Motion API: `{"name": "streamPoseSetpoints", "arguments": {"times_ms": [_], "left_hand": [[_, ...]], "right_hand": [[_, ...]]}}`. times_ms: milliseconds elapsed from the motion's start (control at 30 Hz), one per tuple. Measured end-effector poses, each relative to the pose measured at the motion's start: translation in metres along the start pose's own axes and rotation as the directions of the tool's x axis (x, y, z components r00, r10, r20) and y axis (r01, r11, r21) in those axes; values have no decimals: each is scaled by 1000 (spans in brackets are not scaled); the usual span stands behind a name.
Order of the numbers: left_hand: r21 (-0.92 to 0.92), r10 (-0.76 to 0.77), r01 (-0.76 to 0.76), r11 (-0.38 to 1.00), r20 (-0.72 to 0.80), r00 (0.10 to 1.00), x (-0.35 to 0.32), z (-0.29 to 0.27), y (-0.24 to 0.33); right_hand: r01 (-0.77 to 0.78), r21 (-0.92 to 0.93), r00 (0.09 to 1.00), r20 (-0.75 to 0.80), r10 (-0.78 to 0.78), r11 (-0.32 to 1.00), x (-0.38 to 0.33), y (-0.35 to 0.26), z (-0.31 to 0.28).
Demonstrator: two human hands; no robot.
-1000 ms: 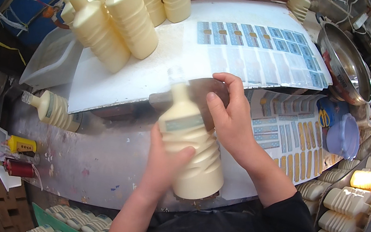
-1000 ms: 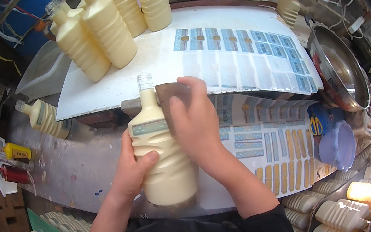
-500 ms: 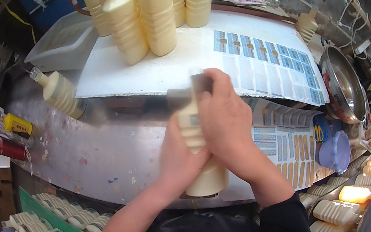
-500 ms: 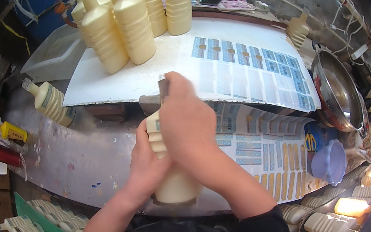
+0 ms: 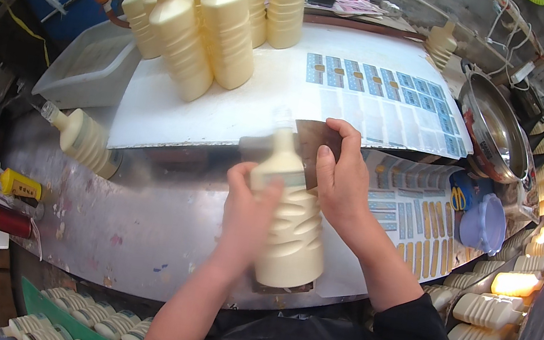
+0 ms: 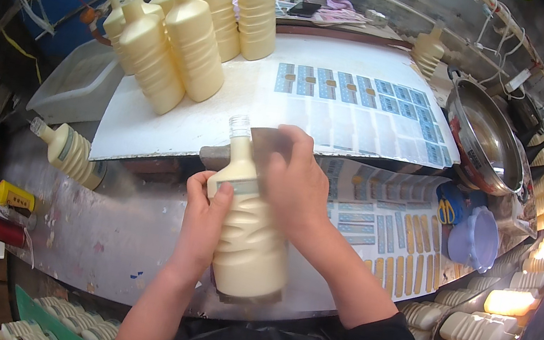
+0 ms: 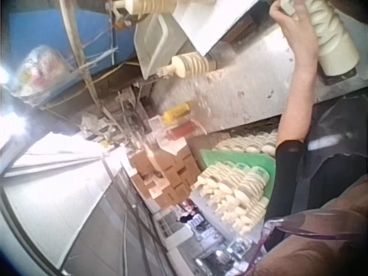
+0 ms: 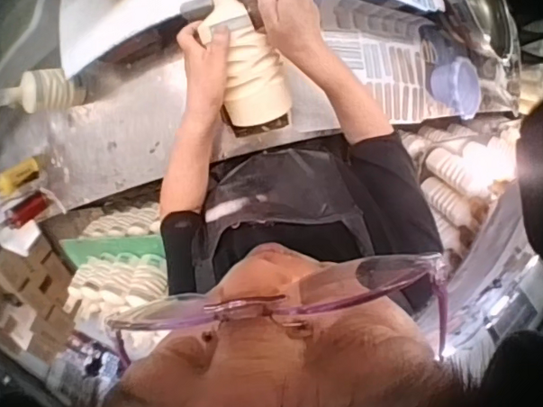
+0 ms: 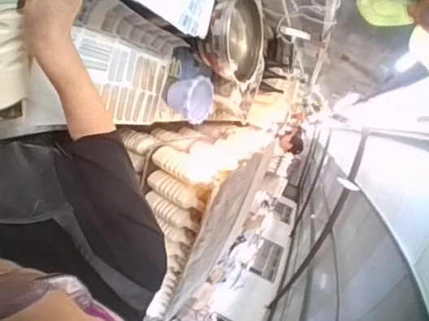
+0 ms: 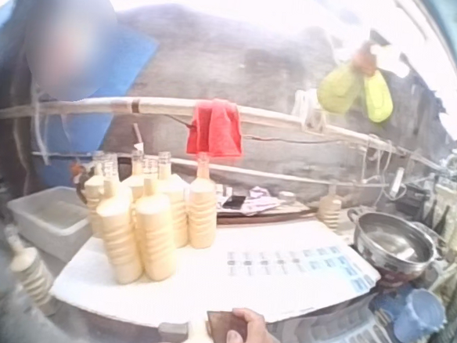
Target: The person applies adhesive labels to cream-colored plastic bottles. They peel labels from a sheet, position them on the bottle body, and smooth them with a small tool. Finished bottles are placed on a nearby tray.
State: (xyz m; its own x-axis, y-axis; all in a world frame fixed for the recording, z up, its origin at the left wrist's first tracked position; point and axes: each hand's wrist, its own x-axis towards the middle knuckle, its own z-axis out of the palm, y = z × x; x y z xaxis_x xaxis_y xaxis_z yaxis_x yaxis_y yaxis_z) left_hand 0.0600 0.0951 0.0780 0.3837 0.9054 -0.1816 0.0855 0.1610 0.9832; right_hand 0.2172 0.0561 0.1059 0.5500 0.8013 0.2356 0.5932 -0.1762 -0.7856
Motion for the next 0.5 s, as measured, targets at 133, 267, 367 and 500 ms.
{"name": "streamPoseSetpoints", "arguments": {"times_ms": [133, 267, 367, 500], "left_hand": [[-117, -33, 36, 992, 25, 999, 7, -1, -14], [-202, 30, -23, 979, 31, 999, 4, -5, -20], [-261, 26, -22, 965, 15, 1000, 1, -4, -17], [-285, -39, 21, 958, -57, 998, -3, 1, -10]], "right_hand": [[103, 99, 992, -76, -96, 990, 3, 38, 11], [150, 83, 986, -90, -143, 985, 5, 45, 12], [133, 64, 990, -57, -130, 989, 6, 28, 2], [221, 218, 971, -142, -193, 951, 2, 0, 0]]}}
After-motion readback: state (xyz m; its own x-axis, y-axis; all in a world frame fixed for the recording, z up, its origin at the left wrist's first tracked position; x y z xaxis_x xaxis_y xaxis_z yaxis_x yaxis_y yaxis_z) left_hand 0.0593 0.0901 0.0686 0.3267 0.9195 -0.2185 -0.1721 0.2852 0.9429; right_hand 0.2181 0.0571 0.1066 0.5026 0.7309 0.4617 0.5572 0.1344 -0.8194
